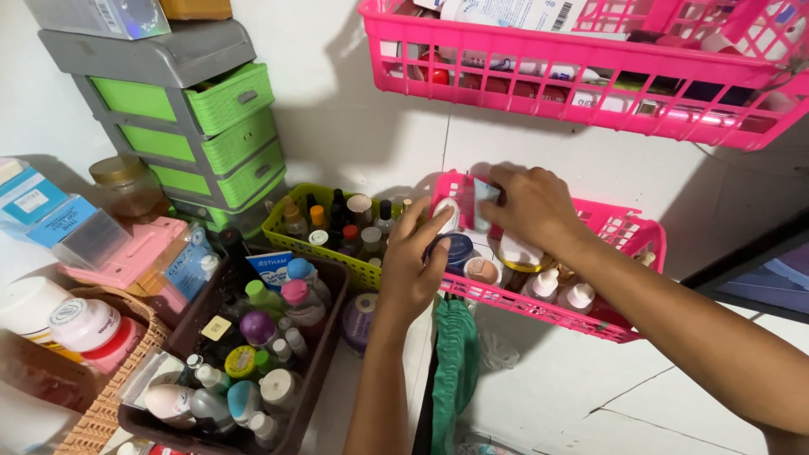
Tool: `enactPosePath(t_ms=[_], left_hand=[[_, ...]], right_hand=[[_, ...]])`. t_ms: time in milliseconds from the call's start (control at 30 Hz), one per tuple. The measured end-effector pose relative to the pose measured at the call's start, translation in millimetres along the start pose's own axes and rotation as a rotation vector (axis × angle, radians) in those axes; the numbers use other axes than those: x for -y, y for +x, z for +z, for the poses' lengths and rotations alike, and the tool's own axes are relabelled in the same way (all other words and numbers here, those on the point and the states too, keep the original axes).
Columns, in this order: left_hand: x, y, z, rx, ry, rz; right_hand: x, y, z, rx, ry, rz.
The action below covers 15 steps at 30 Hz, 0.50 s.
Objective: The person organizes personal care items on a cluttered desk. They pick up small boxes, bottles, and hair accessories, then place them into various baskets and wall-mounted pink racks. The person also wipes the desk surface with a green cloth.
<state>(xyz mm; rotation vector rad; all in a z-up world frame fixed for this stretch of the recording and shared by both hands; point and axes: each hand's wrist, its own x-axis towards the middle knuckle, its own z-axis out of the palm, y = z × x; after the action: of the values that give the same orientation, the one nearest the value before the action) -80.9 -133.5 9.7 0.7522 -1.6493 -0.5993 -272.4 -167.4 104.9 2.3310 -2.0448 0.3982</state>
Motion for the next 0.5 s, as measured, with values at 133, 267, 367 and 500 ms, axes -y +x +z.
enactPosePath(t_ms=[133,267,367,500], left_hand=[[6.7,1.7,3.2,-0.002,0.008,0.004],[4.1,2.1,-0.8,-0.017,0.026,0.009],[6.8,1.7,-1.0,-0.007,0.038,0.001],[6.8,0.6,-0.2,0.001,0.036,-0.018]], right_hand=[[-8.8,13.2,18.6,-0.045,0.013,-0.063],[0.0,14.6,24.1,-0.008,0.064,-0.065],[16.1,9.1,7.1,0.092,0.101,-0.083],[17.3,8.8,-1.3,0.196,0.003,-0.069]])
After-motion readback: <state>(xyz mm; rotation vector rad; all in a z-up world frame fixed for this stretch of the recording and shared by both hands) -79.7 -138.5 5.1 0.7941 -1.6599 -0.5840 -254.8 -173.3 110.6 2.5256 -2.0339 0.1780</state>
